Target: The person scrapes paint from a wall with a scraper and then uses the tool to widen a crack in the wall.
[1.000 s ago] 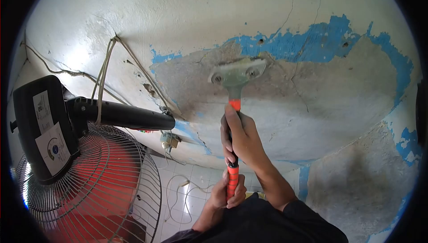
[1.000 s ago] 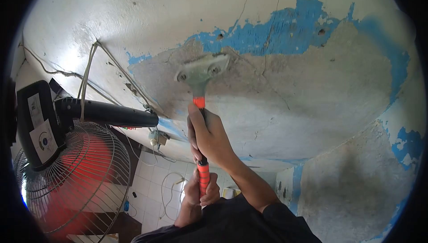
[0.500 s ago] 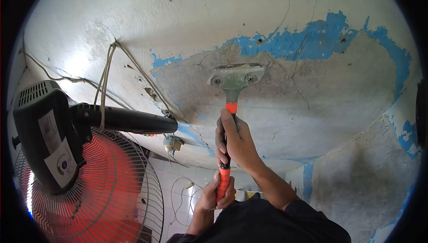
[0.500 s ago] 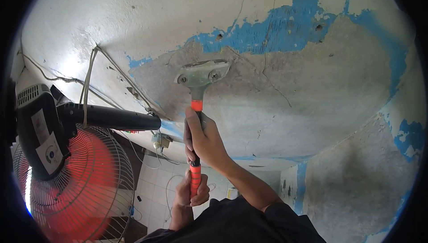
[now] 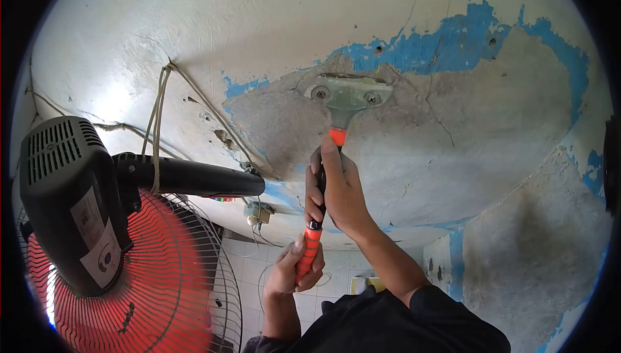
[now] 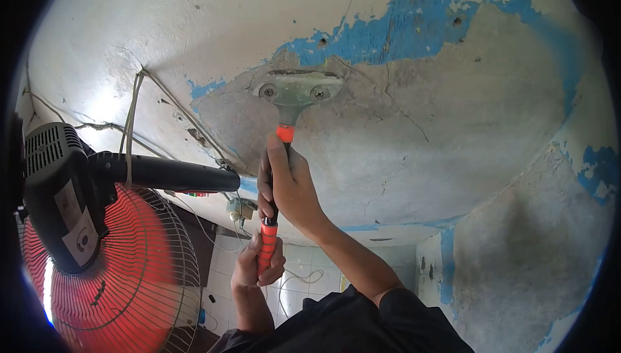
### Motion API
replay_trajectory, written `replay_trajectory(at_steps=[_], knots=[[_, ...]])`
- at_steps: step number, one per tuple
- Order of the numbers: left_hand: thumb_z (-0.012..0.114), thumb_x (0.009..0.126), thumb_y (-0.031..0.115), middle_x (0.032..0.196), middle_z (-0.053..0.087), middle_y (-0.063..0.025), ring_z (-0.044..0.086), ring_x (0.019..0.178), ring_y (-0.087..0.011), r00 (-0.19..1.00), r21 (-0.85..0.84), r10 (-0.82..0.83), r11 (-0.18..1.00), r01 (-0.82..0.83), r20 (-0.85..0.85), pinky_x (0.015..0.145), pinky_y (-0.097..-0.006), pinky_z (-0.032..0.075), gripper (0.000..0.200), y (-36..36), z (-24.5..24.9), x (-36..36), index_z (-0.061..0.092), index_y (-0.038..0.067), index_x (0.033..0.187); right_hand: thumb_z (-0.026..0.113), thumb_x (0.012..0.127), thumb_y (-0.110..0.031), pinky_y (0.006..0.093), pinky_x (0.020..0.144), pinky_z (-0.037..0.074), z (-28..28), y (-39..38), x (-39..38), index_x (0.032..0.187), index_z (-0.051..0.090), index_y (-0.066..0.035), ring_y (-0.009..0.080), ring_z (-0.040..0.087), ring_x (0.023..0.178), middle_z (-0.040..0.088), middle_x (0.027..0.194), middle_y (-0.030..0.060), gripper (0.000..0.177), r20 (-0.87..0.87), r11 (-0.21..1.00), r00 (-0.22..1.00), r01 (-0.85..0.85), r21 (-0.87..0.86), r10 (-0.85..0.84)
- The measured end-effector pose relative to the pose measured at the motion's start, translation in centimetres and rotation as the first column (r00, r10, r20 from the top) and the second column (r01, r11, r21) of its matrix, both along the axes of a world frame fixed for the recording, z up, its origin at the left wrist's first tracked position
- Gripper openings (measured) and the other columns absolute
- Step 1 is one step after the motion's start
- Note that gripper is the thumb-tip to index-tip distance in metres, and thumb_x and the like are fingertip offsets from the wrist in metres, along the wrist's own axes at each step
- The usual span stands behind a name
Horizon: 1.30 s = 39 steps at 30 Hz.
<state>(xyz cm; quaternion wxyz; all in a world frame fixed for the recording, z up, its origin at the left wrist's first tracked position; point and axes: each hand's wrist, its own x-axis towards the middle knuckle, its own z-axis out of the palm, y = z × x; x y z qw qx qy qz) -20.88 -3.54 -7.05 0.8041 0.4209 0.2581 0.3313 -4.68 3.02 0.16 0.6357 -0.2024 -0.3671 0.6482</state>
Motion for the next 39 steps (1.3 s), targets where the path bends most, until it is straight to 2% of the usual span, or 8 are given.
replay_trajectory(at_steps=[3,6,9,13,14,17,28,39], knots=[[0.032,0.097,0.058,0.041,0.035,0.0003,0.028,0.027,-0.0065,0.998,0.015,-0.013,1.000,0.013,-0.057,0.027,-0.0213,0.022,0.062,0.1,-0.1,-0.7,0.045,0.002,0.073,0.033,0.101,-0.050,0.0311,0.032,0.041,-1.1,0.0,-0.5,0.082,0.037,-0.008,0.0143,0.039,0.030,0.037,0.048,0.0024,0.047,0.021,0.998,0.999,0.038,0.040,-0.039],[0.030,0.100,0.053,0.043,0.033,0.0010,0.026,0.030,-0.0069,0.995,0.033,-0.065,0.997,0.068,-0.073,0.030,-0.0227,0.022,0.060,1.0,1.8,-0.6,0.048,0.002,0.075,0.033,0.101,-0.050,0.0316,0.033,0.042,0.4,0.3,-0.1,0.083,0.036,-0.008,0.0144,0.039,0.030,0.037,0.048,0.0026,0.046,0.000,0.997,0.998,0.062,0.042,-0.062],[0.031,0.099,0.053,0.043,0.033,0.0012,0.026,0.030,-0.0067,0.978,0.049,0.023,0.999,-0.013,-0.207,0.030,-0.0227,0.022,0.059,0.8,2.5,-1.8,0.048,0.002,0.074,0.033,0.100,-0.051,0.0323,0.034,0.043,0.2,0.3,-1.0,0.083,0.036,-0.008,0.0145,0.040,0.031,0.037,0.048,0.0027,0.047,-0.029,0.997,0.997,0.066,0.042,-0.065],[0.032,0.099,0.053,0.042,0.032,0.0017,0.026,0.030,-0.0066,0.972,0.086,-0.026,0.995,0.047,-0.233,0.030,-0.0226,0.020,0.060,1.5,3.8,-1.7,0.048,0.002,0.072,0.033,0.100,-0.051,0.0331,0.035,0.044,0.0,0.5,-1.2,0.083,0.036,-0.008,0.0146,0.041,0.032,0.037,0.048,0.0026,0.046,-0.060,0.993,0.993,0.106,0.057,-0.103],[0.033,0.099,0.053,0.042,0.034,0.0003,0.026,0.027,-0.0059,0.980,0.006,-0.029,1.000,0.031,-0.195,0.027,-0.0212,0.022,0.060,1.7,3.8,-2.2,0.047,0.000,0.074,0.033,0.100,-0.051,0.0331,0.035,0.044,0.4,0.4,-1.3,0.083,0.036,-0.008,0.0145,0.041,0.032,0.037,0.048,0.0025,0.046,-0.068,0.992,0.991,0.120,0.044,-0.117],[0.033,0.099,0.052,0.042,0.034,0.0002,0.025,0.027,-0.0059,0.970,0.085,0.037,0.996,-0.017,-0.239,0.026,-0.0212,0.021,0.060,1.8,3.8,-2.9,0.048,-0.001,0.074,0.033,0.100,-0.051,0.0333,0.035,0.045,0.4,0.8,-1.8,0.083,0.036,-0.009,0.0143,0.041,0.033,0.037,0.049,0.0025,0.045,-0.075,0.992,0.991,0.118,0.053,-0.114],[0.031,0.100,0.050,0.041,0.035,-0.0003,0.026,0.027,-0.0053,0.990,-0.016,-0.111,0.994,0.110,-0.084,0.026,-0.0196,0.021,0.058,3.1,4.7,-3.9,0.046,-0.001,0.077,0.038,0.101,-0.043,0.0310,0.036,0.042,1.0,0.9,-2.3,0.080,0.037,-0.007,0.0157,0.045,0.034,0.041,0.050,0.0044,0.042,-0.166,0.986,0.977,0.145,0.080,-0.131],[0.034,0.100,0.051,0.041,0.034,0.0002,0.025,0.026,-0.0041,0.989,-0.048,-0.139,0.989,0.136,-0.054,0.025,-0.0189,0.021,0.059,3.6,4.4,-3.5,0.045,-0.001,0.075,0.034,0.101,-0.046,0.0332,0.036,0.045,1.6,0.5,-1.9,0.083,0.034,-0.008,0.0153,0.042,0.034,0.038,0.050,0.0033,0.042,-0.078,0.982,0.980,0.185,0.032,-0.182]])
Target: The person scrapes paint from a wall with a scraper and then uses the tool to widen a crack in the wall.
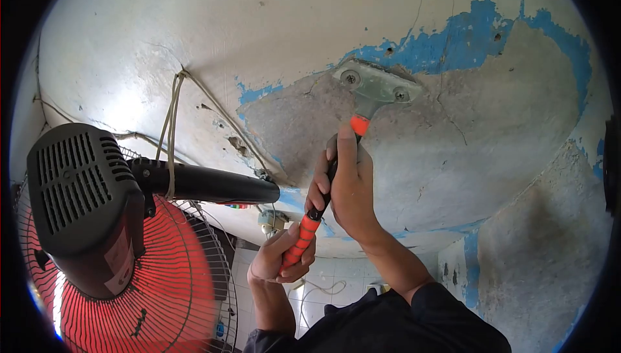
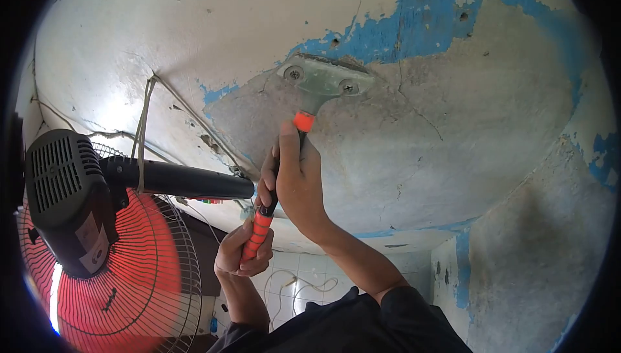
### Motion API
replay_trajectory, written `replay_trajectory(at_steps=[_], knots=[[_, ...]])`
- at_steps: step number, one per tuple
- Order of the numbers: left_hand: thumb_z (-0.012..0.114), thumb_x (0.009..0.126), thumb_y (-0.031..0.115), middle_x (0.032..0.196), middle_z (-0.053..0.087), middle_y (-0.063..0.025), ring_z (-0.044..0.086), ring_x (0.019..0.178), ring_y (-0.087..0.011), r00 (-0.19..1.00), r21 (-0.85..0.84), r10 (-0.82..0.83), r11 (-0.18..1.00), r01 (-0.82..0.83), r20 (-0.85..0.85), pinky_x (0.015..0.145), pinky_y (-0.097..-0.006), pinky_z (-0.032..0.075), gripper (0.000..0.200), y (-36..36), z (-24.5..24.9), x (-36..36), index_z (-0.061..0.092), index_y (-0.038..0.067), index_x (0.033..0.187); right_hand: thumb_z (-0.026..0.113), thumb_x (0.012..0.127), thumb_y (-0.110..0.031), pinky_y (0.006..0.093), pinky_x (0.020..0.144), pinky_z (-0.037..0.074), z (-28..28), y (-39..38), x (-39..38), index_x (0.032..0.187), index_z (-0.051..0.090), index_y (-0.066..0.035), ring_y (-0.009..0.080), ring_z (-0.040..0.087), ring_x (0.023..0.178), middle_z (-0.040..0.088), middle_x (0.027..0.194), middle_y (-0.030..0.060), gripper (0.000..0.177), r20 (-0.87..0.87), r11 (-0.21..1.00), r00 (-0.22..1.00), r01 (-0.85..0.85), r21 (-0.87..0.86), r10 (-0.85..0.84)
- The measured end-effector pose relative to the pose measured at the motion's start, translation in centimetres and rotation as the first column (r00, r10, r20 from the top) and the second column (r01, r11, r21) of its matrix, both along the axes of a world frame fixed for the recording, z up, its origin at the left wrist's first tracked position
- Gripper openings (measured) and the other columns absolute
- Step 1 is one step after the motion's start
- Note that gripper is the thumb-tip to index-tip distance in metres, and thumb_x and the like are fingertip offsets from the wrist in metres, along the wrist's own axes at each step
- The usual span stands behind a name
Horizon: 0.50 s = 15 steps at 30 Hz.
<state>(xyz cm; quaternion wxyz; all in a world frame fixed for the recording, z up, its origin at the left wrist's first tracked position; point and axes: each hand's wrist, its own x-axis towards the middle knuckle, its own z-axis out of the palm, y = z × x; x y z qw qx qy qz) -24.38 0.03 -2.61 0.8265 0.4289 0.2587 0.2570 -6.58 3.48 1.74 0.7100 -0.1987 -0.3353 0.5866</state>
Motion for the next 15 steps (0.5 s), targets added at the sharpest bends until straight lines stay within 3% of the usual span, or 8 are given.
replay_trajectory(at_steps=[4,6,12,15], knots=[[0.036,0.098,0.054,0.042,0.035,0.0004,0.025,0.027,-0.0041,1.000,-0.028,0.023,0.999,-0.023,0.018,0.025,-0.0189,0.021,0.060,-0.5,-1.4,-0.8,0.044,-0.001,0.075,0.035,0.101,-0.045,0.0326,0.036,0.044,-0.8,0.3,-0.4,0.083,0.036,-0.007,0.0151,0.042,0.034,0.038,0.050,0.0034,0.042,0.022,0.999,1.000,0.003,0.039,-0.004],[0.032,0.101,0.048,0.045,0.034,0.0014,0.024,0.029,-0.0046,0.998,-0.018,0.003,1.000,-0.001,0.066,0.027,-0.0198,0.020,0.055,-0.4,-1.7,-0.6,0.047,0.001,0.077,0.035,0.101,-0.045,0.0324,0.036,0.044,-1.0,0.2,-0.5,0.083,0.036,-0.007,0.0150,0.042,0.034,0.039,0.050,0.0034,0.042,0.044,0.999,0.999,0.012,0.030,-0.013],[0.034,0.099,0.052,0.042,0.035,0.0012,0.025,0.028,-0.0043,0.988,-0.022,0.081,0.997,-0.079,0.128,0.027,-0.0193,0.022,0.057,-2.3,-3.2,0.6,0.044,0.002,0.075,0.037,0.101,-0.044,0.0318,0.036,0.044,-1.4,0.0,-0.5,0.082,0.036,-0.007,0.0144,0.042,0.034,0.040,0.050,0.0036,0.042,0.133,0.996,0.987,-0.081,-0.037,0.085],[0.032,0.098,0.055,0.042,0.035,0.0018,0.026,0.028,-0.0041,0.993,-0.008,0.079,0.997,-0.079,0.090,0.028,-0.0190,0.021,0.059,-2.2,-3.1,1.4,0.045,0.003,0.075,0.038,0.100,-0.043,0.0321,0.036,0.044,-1.0,-0.1,0.0,0.082,0.037,-0.007,0.0145,0.042,0.033,0.041,0.049,0.0036,0.041,0.128,0.996,0.989,-0.075,-0.039,0.080]])
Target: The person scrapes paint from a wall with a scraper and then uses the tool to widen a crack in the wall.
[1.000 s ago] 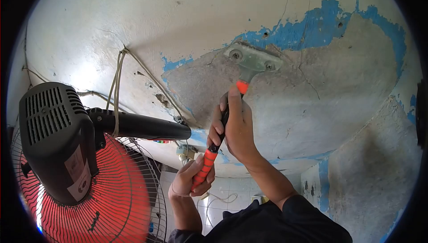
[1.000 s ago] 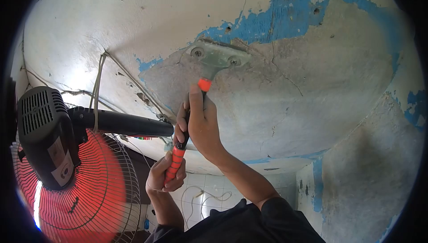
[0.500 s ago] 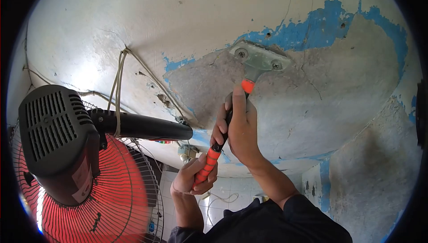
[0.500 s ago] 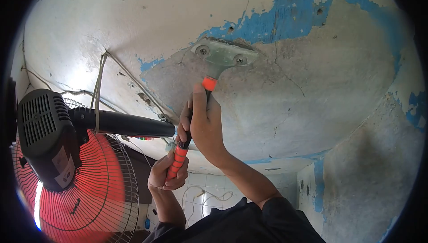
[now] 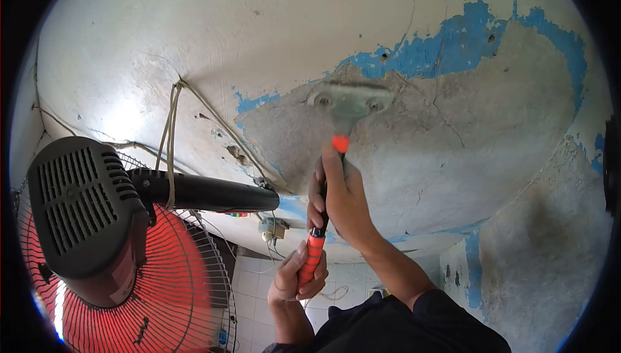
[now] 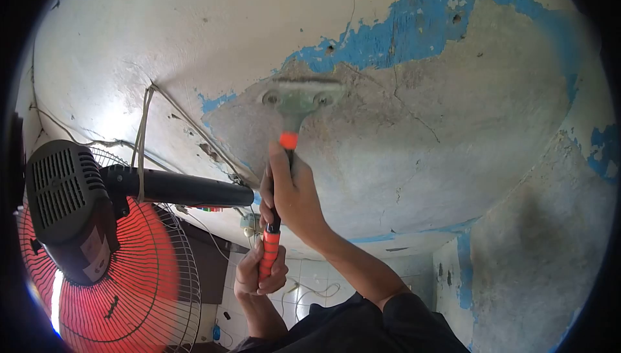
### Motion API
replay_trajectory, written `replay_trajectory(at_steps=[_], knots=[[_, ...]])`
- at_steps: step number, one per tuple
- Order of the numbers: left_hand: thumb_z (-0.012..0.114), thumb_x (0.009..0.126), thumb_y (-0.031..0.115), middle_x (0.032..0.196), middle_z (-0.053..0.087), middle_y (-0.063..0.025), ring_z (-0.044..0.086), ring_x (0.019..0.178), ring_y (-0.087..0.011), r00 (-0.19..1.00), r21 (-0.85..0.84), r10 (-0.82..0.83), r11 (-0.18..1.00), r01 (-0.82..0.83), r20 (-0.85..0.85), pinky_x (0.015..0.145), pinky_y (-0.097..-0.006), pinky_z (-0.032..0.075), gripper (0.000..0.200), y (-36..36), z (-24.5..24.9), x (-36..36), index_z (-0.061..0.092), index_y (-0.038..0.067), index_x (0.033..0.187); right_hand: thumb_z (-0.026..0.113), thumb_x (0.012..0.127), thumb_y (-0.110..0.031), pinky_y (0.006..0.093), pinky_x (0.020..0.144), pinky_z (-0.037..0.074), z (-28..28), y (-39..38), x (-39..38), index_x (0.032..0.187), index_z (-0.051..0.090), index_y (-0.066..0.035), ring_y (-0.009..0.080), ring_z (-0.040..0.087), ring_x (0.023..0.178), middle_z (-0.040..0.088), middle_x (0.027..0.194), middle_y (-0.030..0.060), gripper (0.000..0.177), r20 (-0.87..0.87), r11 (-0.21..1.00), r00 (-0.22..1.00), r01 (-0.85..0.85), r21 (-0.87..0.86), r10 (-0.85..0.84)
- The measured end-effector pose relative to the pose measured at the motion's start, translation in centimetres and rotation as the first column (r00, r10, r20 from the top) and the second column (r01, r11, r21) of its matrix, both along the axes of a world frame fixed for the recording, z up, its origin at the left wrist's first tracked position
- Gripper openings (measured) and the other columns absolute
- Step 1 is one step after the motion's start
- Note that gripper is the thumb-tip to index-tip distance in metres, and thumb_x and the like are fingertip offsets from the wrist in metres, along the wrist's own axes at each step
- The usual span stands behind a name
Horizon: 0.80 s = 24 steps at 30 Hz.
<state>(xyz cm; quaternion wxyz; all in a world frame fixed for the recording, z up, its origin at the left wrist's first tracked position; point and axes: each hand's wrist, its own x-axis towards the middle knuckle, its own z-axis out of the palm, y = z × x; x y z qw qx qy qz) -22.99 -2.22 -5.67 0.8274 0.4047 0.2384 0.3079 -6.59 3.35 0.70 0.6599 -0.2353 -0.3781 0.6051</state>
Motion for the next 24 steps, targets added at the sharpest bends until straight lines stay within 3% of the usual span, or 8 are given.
replay_trajectory(at_steps=[3,6,13,17,24], knots=[[0.031,0.098,0.057,0.042,0.035,0.0025,0.027,0.028,-0.0043,1.000,0.006,0.013,1.000,-0.012,-0.001,0.028,-0.0193,0.022,0.059,-0.2,0.1,0.6,0.045,0.003,0.075,0.039,0.101,-0.038,0.0276,0.033,0.037,1.6,-0.5,0.6,0.079,0.039,-0.006,0.0121,0.042,0.033,0.041,0.050,0.0024,0.039,-0.040,0.999,0.999,0.020,-0.027,-0.021],[0.031,0.098,0.056,0.042,0.035,0.0022,0.027,0.028,-0.0048,0.998,-0.027,0.021,0.999,-0.019,0.061,0.028,-0.0202,0.023,0.059,-1.0,-1.3,0.7,0.044,0.004,0.074,0.041,0.101,-0.038,0.0278,0.033,0.038,-0.1,-0.5,0.2,0.079,0.039,-0.005,0.0121,0.042,0.032,0.041,0.049,0.0028,0.039,0.012,0.999,1.000,-0.005,-0.035,0.005],[0.031,0.098,0.056,0.042,0.035,0.0014,0.027,0.028,-0.0056,0.994,-0.039,0.103,0.994,-0.102,0.025,0.028,-0.0205,0.022,0.059,-1.8,-1.1,2.4,0.043,0.004,0.074,0.041,0.101,-0.039,0.0280,0.033,0.038,0.6,-0.7,1.1,0.075,0.040,-0.005,0.0123,0.041,0.032,0.041,0.049,0.0027,0.043,0.044,0.998,0.999,-0.027,-0.052,0.029],[0.029,0.099,0.054,0.048,0.034,0.0001,0.026,0.031,-0.0068,0.991,-0.089,0.043,0.996,-0.032,0.124,0.029,-0.0220,0.021,0.057,-2.6,-3.9,3.0,0.044,0.003,0.079,0.038,0.101,-0.044,0.0272,0.032,0.037,-1.5,-1.1,1.7,0.081,0.041,-0.005,0.0115,0.039,0.031,0.039,0.049,0.0014,0.044,0.028,0.999,0.999,-0.042,-0.027,0.043],[0.030,0.098,0.056,0.044,0.033,0.0017,0.027,0.028,-0.0077,0.997,-0.035,0.068,0.997,-0.067,0.033,0.029,-0.0222,0.023,0.058,-3.0,-2.0,5.8,0.044,0.004,0.077,0.035,0.100,-0.050,0.0243,0.031,0.033,-0.5,-1.9,3.3,0.095,0.044,-0.006,0.0070,0.031,0.031,0.037,0.053,-0.0020,0.045,-0.080,1.000,0.996,0.029,0.009,-0.028]])
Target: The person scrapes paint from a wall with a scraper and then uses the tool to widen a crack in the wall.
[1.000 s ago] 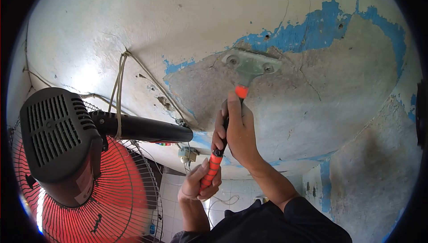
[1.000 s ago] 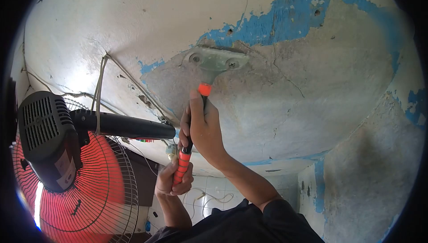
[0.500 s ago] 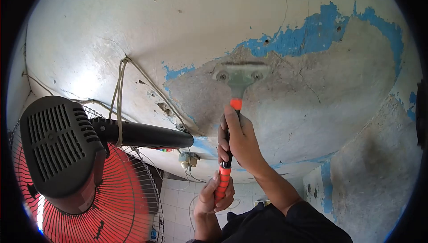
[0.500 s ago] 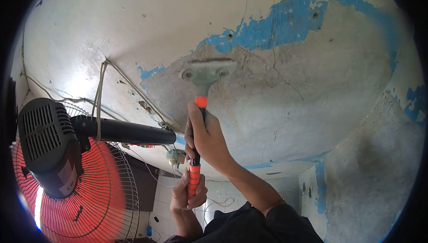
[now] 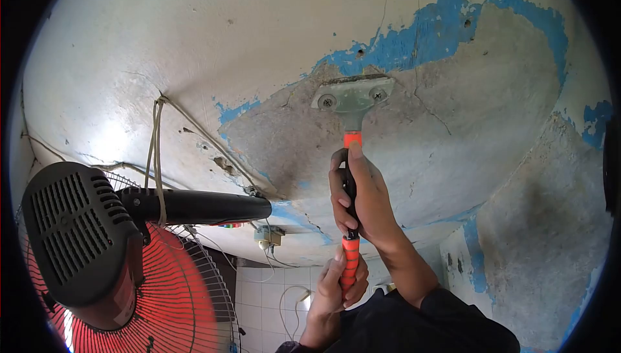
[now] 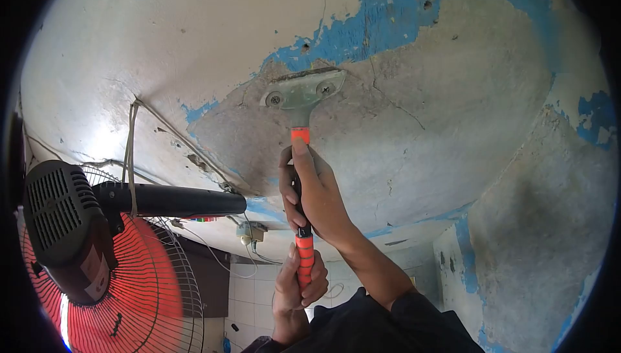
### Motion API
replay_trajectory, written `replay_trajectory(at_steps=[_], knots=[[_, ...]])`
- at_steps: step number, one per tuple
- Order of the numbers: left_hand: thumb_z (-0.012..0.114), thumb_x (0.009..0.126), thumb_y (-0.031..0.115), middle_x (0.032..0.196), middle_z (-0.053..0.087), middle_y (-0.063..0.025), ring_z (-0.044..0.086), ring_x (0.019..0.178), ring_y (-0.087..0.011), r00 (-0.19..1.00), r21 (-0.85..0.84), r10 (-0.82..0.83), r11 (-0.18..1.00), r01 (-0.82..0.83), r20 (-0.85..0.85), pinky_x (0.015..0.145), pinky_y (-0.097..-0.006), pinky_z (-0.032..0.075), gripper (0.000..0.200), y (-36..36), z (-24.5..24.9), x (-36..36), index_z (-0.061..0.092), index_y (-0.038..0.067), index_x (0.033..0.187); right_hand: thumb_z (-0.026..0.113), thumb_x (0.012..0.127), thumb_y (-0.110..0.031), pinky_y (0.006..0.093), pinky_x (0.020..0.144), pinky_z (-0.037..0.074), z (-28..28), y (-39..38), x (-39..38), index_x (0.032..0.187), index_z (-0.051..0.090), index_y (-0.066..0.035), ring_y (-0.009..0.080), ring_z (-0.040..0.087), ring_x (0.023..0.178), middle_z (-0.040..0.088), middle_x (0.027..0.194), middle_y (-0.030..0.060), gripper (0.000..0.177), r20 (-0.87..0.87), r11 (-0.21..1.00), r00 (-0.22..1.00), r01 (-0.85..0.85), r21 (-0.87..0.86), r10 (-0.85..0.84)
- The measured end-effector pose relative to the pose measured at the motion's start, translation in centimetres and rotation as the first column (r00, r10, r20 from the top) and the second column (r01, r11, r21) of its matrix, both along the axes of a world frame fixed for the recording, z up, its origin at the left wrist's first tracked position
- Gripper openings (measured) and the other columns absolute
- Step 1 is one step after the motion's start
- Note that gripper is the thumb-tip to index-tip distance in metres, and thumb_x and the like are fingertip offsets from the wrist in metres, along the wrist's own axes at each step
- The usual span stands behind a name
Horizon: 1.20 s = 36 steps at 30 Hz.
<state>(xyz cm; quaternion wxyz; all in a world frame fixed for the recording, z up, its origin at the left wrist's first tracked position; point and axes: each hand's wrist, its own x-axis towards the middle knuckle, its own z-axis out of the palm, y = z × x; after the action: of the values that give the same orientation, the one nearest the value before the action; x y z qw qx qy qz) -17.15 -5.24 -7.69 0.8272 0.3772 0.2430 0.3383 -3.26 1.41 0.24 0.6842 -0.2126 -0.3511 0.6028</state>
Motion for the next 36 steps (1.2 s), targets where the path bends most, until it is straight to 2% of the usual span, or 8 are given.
replay_trajectory(at_steps=[3,6,9,11,14,17,30,36], knots=[[0.029,0.098,0.057,0.043,0.033,0.0017,0.026,0.028,-0.0081,0.999,-0.046,0.024,0.999,-0.023,0.028,0.029,-0.0227,0.022,0.059,-0.6,-0.5,0.4,0.044,0.005,0.077,0.036,0.100,-0.051,0.0221,0.034,0.030,-1.7,-0.9,-0.4,0.096,0.044,-0.007,0.0051,0.029,0.036,0.036,0.057,-0.0035,0.045,-0.130,0.994,0.987,-0.103,-0.045,0.097],[0.029,0.099,0.054,0.047,0.034,0.0002,0.026,0.031,-0.0085,0.993,-0.048,0.001,0.999,0.005,0.117,0.031,-0.0226,0.022,0.055,-0.7,-1.2,1.4,0.044,0.004,0.081,0.034,0.102,-0.048,0.0209,0.036,0.027,-2.0,-1.7,0.2,0.099,0.045,-0.004,0.0040,0.028,0.040,0.035,0.059,-0.0041,0.045,-0.159,0.989,0.978,-0.140,-0.041,0.132],[0.029,0.099,0.053,0.049,0.035,-0.0006,0.027,0.032,-0.0088,0.983,-0.075,-0.019,0.997,0.033,0.182,0.031,-0.0223,0.023,0.053,-0.7,-1.6,1.9,0.043,0.005,0.081,0.035,0.102,-0.046,0.0209,0.035,0.027,-1.0,-1.4,0.9,0.099,0.044,-0.004,0.0033,0.029,0.040,0.034,0.059,-0.0045,0.043,-0.037,0.996,0.996,-0.088,-0.030,0.087],[0.029,0.099,0.053,0.049,0.035,-0.0009,0.027,0.032,-0.0089,0.969,-0.120,-0.026,0.991,0.057,0.245,0.031,-0.0222,0.023,0.053,-0.9,-2.1,2.0,0.042,0.005,0.081,0.034,0.102,-0.046,0.0208,0.035,0.026,-1.8,-1.7,0.8,0.099,0.044,-0.004,0.0031,0.028,0.040,0.034,0.058,-0.0048,0.043,-0.023,0.993,0.995,-0.102,-0.060,0.100],[0.026,0.098,0.059,0.043,0.032,0.0016,0.025,0.028,-0.0088,0.989,-0.076,0.011,0.997,0.000,0.145,0.029,-0.0229,0.022,0.060,-1.2,-1.6,2.9,0.042,0.007,0.074,0.034,0.102,-0.046,0.0208,0.035,0.026,-1.4,-1.6,1.2,0.098,0.044,-0.004,0.0029,0.028,0.040,0.033,0.058,-0.0048,0.043,-0.003,0.994,0.996,-0.091,-0.059,0.091],[0.026,0.098,0.059,0.043,0.032,0.0016,0.025,0.029,-0.0086,0.979,-0.084,-0.044,0.994,0.062,0.201,0.029,-0.0226,0.022,0.060,-0.7,-0.7,3.1,0.041,0.007,0.074,0.034,0.102,-0.045,0.0211,0.035,0.026,-0.8,-1.8,1.2,0.097,0.045,-0.004,0.0032,0.028,0.039,0.034,0.057,-0.0048,0.043,0.024,0.995,0.997,-0.066,-0.074,0.068],[0.026,0.098,0.059,0.043,0.035,0.0009,0.029,0.027,-0.0083,0.972,-0.122,-0.023,0.991,0.053,0.234,0.029,-0.0210,0.023,0.060,-1.2,-1.1,3.0,0.042,0.007,0.073,0.037,0.101,-0.046,0.0222,0.034,0.025,-1.4,-2.1,1.0,0.090,0.046,-0.007,0.0045,0.028,0.037,0.032,0.054,-0.0045,0.042,0.085,0.987,0.995,-0.028,-0.159,0.042],[0.026,0.098,0.059,0.043,0.035,0.0007,0.028,0.028,-0.0080,0.973,-0.119,-0.014,0.992,0.043,0.231,0.028,-0.0216,0.023,0.060,-1.3,-0.8,3.6,0.041,0.006,0.073,0.036,0.102,-0.045,0.0228,0.034,0.025,-0.1,-1.7,1.7,0.090,0.045,-0.005,0.0051,0.028,0.036,0.031,0.053,-0.0038,0.043,0.106,0.992,0.993,-0.032,-0.123,0.045]])
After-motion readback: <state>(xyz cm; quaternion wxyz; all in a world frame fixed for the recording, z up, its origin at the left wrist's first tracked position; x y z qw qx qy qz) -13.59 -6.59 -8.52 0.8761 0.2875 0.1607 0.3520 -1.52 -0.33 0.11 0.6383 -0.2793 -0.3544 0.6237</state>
